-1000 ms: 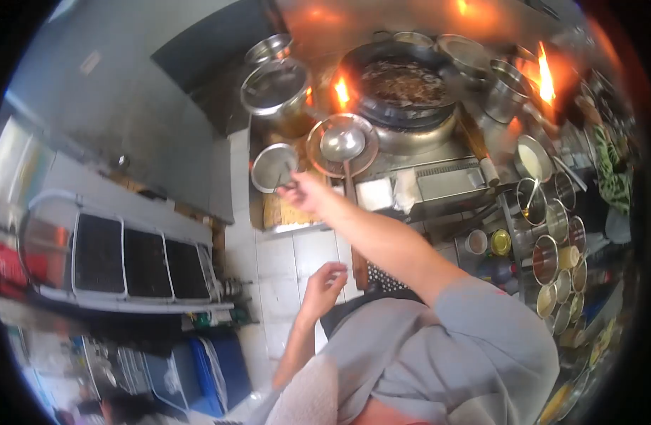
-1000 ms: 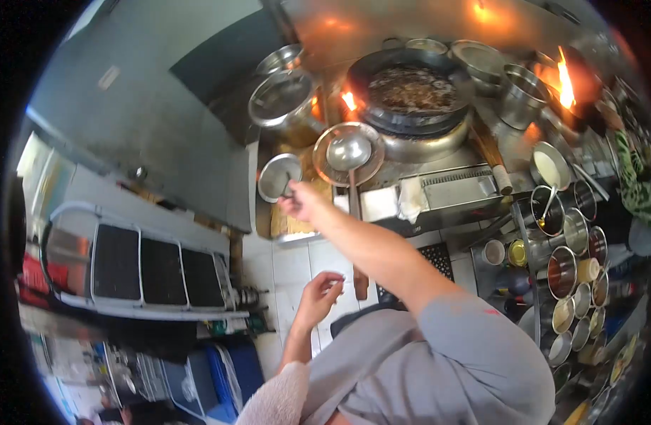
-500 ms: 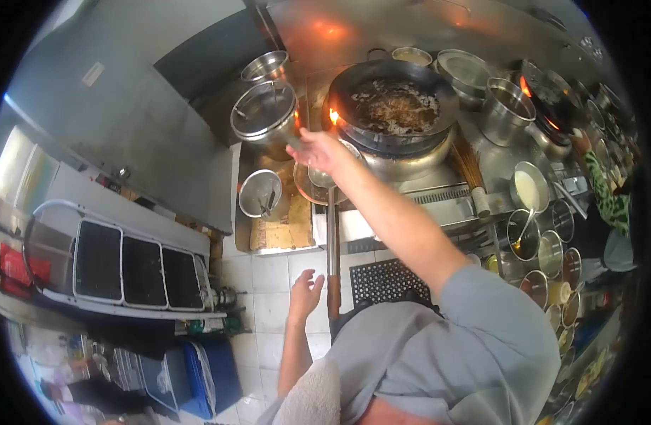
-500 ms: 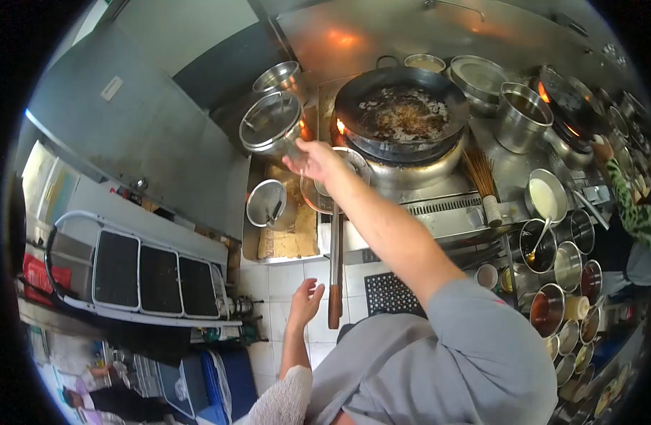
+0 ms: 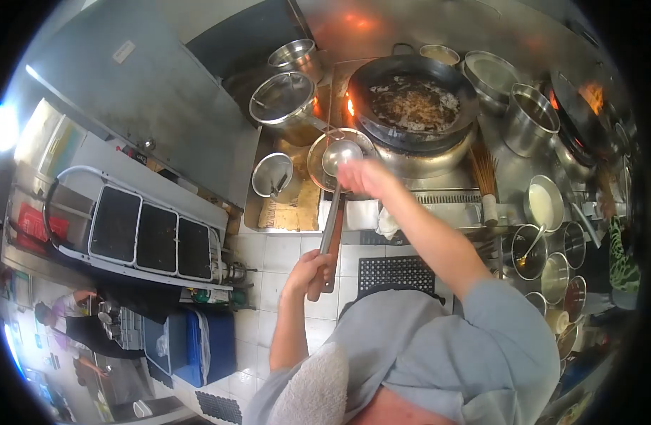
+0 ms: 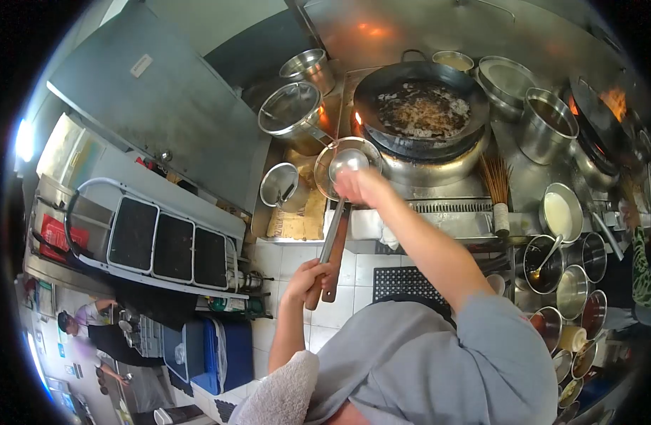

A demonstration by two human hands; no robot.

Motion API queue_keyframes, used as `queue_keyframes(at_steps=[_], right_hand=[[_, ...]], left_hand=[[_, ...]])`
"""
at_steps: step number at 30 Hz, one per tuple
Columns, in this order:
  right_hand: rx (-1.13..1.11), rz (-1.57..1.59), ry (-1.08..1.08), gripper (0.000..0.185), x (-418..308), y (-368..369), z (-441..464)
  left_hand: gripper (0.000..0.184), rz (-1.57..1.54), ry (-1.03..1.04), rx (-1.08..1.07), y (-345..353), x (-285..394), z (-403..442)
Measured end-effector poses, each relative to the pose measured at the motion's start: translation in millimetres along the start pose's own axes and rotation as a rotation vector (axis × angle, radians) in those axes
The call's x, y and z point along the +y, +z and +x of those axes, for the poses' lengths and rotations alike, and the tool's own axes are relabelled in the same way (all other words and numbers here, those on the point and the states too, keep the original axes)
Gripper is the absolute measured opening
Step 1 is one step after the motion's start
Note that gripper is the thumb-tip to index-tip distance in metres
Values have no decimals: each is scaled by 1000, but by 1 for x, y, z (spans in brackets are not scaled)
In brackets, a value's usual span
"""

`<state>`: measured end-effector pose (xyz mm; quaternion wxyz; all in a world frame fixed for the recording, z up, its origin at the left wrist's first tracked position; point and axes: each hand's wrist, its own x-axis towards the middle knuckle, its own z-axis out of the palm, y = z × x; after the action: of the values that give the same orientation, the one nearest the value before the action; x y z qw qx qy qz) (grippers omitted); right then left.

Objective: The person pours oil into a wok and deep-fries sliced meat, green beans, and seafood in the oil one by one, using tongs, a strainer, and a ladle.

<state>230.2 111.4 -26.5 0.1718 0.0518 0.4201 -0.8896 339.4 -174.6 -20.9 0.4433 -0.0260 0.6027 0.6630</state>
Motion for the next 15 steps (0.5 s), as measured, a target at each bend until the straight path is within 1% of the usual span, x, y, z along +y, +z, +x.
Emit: queue_keyframes(at_steps=[1,2,4,5,6,7,8,9,10,11,14,15], right_hand=[[119,-162,35,47,20,6,-28],[239,-319,74,45,43,18,-57],[193,-179,264,43,79,33,-83],[98,2,211,43,89,43,-92],[7,183,153,43,90,55,-101],[44,345,122,39,78,76,-115],[-7,509,96,35,85,65,-115],[-61,668,63,32,92,43,-113],[-118,824,30,30,85,43,-117],[-42,804,87,21,73,40,-123],[144,311,48,19,53,50,-161],[226,132,-3,21,53,53,-174]], left_hand=[[10,-268,-10,-34,12,9,-7],[12,-205,22,-16,21,16,-11],[16,-87,83,16,40,24,-12],[25,19,95,27,50,25,-11],[36,292,226,82,65,31,-19],[40,449,130,5,52,28,-16],[44,608,40,-78,34,26,-9],[45,683,70,19,23,26,-4],[46,754,102,118,13,23,-1],[47,821,133,221,2,16,3],[49,635,61,203,-35,-47,34],[42,238,-30,114,-26,-52,31]])
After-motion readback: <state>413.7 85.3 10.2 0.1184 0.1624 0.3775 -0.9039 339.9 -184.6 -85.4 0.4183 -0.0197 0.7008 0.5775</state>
